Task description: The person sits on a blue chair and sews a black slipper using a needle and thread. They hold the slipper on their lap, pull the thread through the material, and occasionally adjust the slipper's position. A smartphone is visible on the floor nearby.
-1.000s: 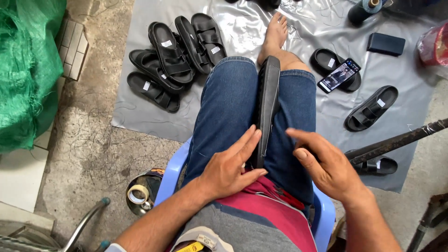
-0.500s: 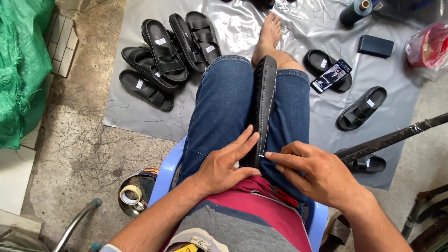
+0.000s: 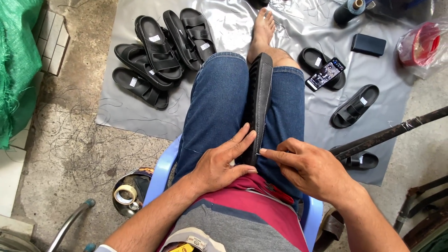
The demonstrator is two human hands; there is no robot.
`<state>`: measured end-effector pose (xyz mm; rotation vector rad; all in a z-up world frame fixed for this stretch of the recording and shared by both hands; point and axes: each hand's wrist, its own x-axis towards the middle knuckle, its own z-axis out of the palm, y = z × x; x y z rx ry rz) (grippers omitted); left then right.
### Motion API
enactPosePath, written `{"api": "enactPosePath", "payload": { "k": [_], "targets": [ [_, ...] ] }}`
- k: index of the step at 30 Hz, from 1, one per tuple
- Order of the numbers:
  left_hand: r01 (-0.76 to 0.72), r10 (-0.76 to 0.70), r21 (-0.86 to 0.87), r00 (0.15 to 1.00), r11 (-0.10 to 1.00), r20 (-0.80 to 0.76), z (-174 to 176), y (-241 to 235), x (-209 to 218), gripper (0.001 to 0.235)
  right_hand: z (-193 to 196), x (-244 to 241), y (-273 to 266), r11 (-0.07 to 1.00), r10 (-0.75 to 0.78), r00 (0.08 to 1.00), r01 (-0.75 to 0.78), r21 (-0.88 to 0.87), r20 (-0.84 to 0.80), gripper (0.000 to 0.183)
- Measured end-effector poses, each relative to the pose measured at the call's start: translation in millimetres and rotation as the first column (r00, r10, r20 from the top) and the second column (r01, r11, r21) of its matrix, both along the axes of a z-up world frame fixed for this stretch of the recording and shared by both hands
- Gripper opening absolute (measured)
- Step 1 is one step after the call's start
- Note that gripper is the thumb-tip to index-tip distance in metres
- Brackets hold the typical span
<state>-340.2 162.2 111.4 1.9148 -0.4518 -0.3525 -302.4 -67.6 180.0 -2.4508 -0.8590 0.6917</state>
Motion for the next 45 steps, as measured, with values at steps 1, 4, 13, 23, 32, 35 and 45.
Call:
{"api": "enactPosePath", "payload": {
  "k": [1, 4, 13, 23, 32, 35, 45],
  "targets": [
    [0.000, 0.000, -0.001, 1.000, 1.000, -0.001, -0.4, -0.8, -0.2, 0.074, 0.3, -0.4, 0.2, 1.000, 0.000, 1.000, 0.000, -0.001, -0.001, 0.049],
    [-0.005, 0.004, 0.023, 1.000, 1.000, 0.013, 0.0, -2.3, -0.4, 0.074, 0.6, -1.8, 0.9, 1.000, 0.012, 1.000, -0.012, -0.015, -0.001, 0.050],
    [-0.038, 0.044, 0.142, 0.998, 0.989, -0.034, 0.8, -17.4, 1.7, 0.073, 11.4, -19.3, 11.2, 0.928, -0.051, 0.993, 0.085, -0.363, 0.102, 0.045],
    [-0.078, 0.085, 0.180, 0.996, 0.981, -0.032, -8.4, -24.1, 0.8, 0.072, -19.4, -33.8, 4.8, 0.953, -0.299, 0.928, 0.302, 0.022, 0.221, 0.037],
    [-0.118, 0.124, 0.083, 0.990, 0.989, -0.067, -6.9, -22.8, 2.6, 0.070, -33.9, -32.1, 2.8, 0.871, -0.423, 0.906, 0.399, 0.287, 0.025, 0.032],
    [-0.087, 0.092, 0.147, 0.995, 0.985, -0.025, -10.2, -26.1, 3.6, 0.073, -34.0, -40.8, 8.0, 0.870, -0.447, 0.892, 0.414, 0.269, 0.072, 0.033],
    [-0.093, 0.095, 0.147, 0.996, 0.985, -0.002, -12.9, -27.5, -0.1, 0.072, -21.2, -39.4, 32.1, 0.775, -0.584, 0.809, 0.532, 0.341, 0.063, 0.015]
  ]
}}
